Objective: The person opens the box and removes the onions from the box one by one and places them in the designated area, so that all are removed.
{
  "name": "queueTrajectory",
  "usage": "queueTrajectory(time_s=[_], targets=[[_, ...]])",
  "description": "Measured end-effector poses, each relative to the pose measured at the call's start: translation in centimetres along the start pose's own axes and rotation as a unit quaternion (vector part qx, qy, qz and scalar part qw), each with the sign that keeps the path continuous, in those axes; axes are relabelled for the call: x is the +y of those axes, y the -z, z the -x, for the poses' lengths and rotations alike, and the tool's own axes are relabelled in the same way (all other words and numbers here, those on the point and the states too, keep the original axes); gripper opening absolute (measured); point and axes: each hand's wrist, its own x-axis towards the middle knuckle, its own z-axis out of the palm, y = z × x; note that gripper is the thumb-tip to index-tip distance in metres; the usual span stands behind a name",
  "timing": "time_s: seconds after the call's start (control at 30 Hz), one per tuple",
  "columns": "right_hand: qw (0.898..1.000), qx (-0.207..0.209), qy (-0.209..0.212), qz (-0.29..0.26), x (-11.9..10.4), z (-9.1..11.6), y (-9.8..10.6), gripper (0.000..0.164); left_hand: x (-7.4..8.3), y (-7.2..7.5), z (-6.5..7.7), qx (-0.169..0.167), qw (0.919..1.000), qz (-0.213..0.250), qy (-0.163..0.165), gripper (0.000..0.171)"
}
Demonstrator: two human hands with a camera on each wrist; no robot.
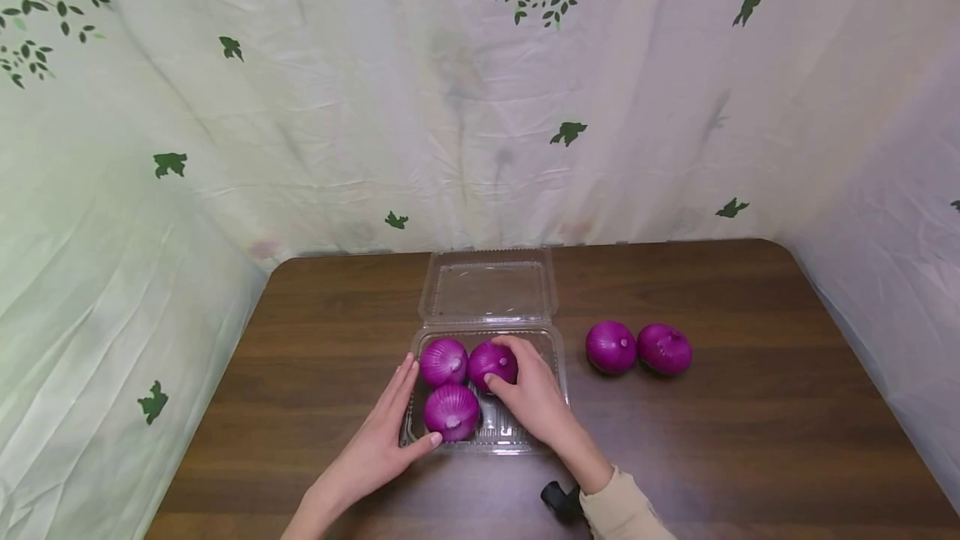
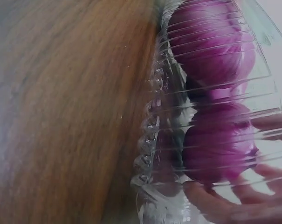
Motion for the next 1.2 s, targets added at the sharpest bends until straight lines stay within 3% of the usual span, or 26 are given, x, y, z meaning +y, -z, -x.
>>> queueTrajectory(time_s=[0.2, 0.53, 0.8, 1.0, 1.2], targets=[[1.000, -0.001, -0.011, -0.011, 0.19, -0.31, 0.02, 0.044, 0.05, 0.07, -0.03, -0.008, 0.9999, 0.001, 0.008, 0.103], [0.997, -0.042, -0.044, -0.049, 0.06, -0.37, 0.23, 0.041, 0.21, 0.06, 0.00, 0.005, 1.0000, 0.000, -0.004, 0.103], [0.999, -0.006, -0.028, -0.019, 0.05, -0.33, 0.04, 0.035, 0.21, -0.01, 0.07, 0.006, 1.0000, 0.000, -0.004, 0.103], [0.999, 0.012, -0.025, -0.028, 0.07, -0.18, -0.10, 0.034, 0.28, -0.04, 0.02, 0.004, 1.0000, 0.000, -0.003, 0.103], [0.999, 0.048, 0.008, -0.019, -0.06, -0.24, -0.21, 0.032, 0.34, 0.08, 0.05, -0.001, 1.0000, 0.001, 0.004, 0.104]])
